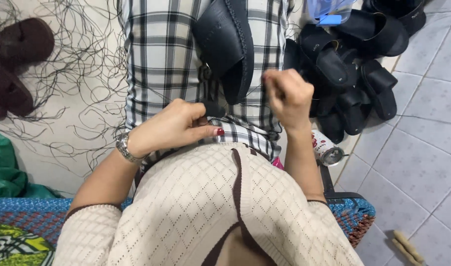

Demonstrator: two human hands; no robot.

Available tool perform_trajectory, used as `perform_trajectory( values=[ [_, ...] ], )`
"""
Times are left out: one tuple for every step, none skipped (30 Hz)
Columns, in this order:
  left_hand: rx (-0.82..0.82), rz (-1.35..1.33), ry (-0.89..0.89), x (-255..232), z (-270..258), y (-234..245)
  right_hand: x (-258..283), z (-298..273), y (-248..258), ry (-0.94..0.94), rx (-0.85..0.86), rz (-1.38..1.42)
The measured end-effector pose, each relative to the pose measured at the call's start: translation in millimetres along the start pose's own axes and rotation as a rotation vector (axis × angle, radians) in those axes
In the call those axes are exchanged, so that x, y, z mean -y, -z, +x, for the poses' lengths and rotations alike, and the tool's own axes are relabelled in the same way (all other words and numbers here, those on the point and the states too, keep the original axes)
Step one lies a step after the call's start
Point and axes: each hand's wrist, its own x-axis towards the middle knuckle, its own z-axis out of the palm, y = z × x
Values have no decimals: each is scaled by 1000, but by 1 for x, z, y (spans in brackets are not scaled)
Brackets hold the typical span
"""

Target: Hand-sewing the straps of black sandals using a needle and thread while sitting on the floor.

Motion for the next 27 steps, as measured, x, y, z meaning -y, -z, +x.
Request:
perform_trajectory(
  values=[
    [21, -6, -6, 1, -1, 0, -19, -1, -3, 6, -99, -120],
    [35, -17, -9, 2, -3, -1, -38, -1, -6, 18, -190, -236],
    [29, -19, -10, 8, -1, -7, -82, -16, 8, 24, -188, -235],
    [25, -199, -155, 14, -2, -13, -124, -33, 22, -117, -156, -462],
    [20, -379, -302, 21, -2, -19, -167, -49, 36, -258, -124, -688],
    [5, -381, -305, 21, 6, -23, -129, -34, 44, -242, -121, -686],
    [-155, -370, -467, 21, 14, -27, -92, -19, 52, -240, -136, -482],
    [-302, -361, -616, 21, 17, -33, -51, -14, 61, -256, -141, -278],
    [-304, -370, -605, 27, 22, -32, -22, -7, 50, -261, -129, -277],
    [-517, -42, -659, 33, 29, -31, 7, -2, 40, -191, -50, -33],
    [-721, 294, -701, 38, 35, -29, 36, 4, 31, -115, 26, 212],
    [-722, 298, -707, 33, 38, -28, 45, 2, 20, -111, 20, 210],
    [-777, 375, -729, 29, 40, -25, 54, -1, 9, -142, 103, 295],
    [-831, 451, -743, 25, 41, -23, 64, -3, -3, -177, 192, 384],
    [-831, 454, -741, 23, 43, -19, 61, -3, -7, -176, 192, 387],
    [-836, 436, -733, 21, 44, -18, 57, -5, -11, -218, 184, 460],
    [-842, 417, -725, 21, 45, -16, 54, -7, -15, -262, 176, 534],
    [-841, 410, -717, 26, 50, -21, 51, -9, -20, -269, 184, 533],
    [-886, 421, -694, 30, 55, -27, 48, -12, -25, -287, 142, 517],
    [-930, 433, -675, 34, 61, -32, 45, -14, -30, -303, 95, 498],
    [-929, 426, -672, 35, 63, -35, 42, -19, -35, -308, 100, 494],
    [-958, 453, -648, 34, 68, -34, 36, -21, -41, -347, 70, 563],
    [-987, 479, -624, 33, 72, -34, 31, -23, -45, -386, 40, 633],
    [-992, 486, -631, 32, 66, -31, 36, -19, -39, -376, 35, 634],
    [-943, 431, -612, 31, 61, -29, 41, -15, -32, -355, 77, 596],
    [-890, 373, -591, 29, 56, -28, 45, -13, -24, -338, 118, 556],
    [-890, 378, -597, 26, 49, -22, 57, -8, -10, -333, 113, 557]
  ],
)
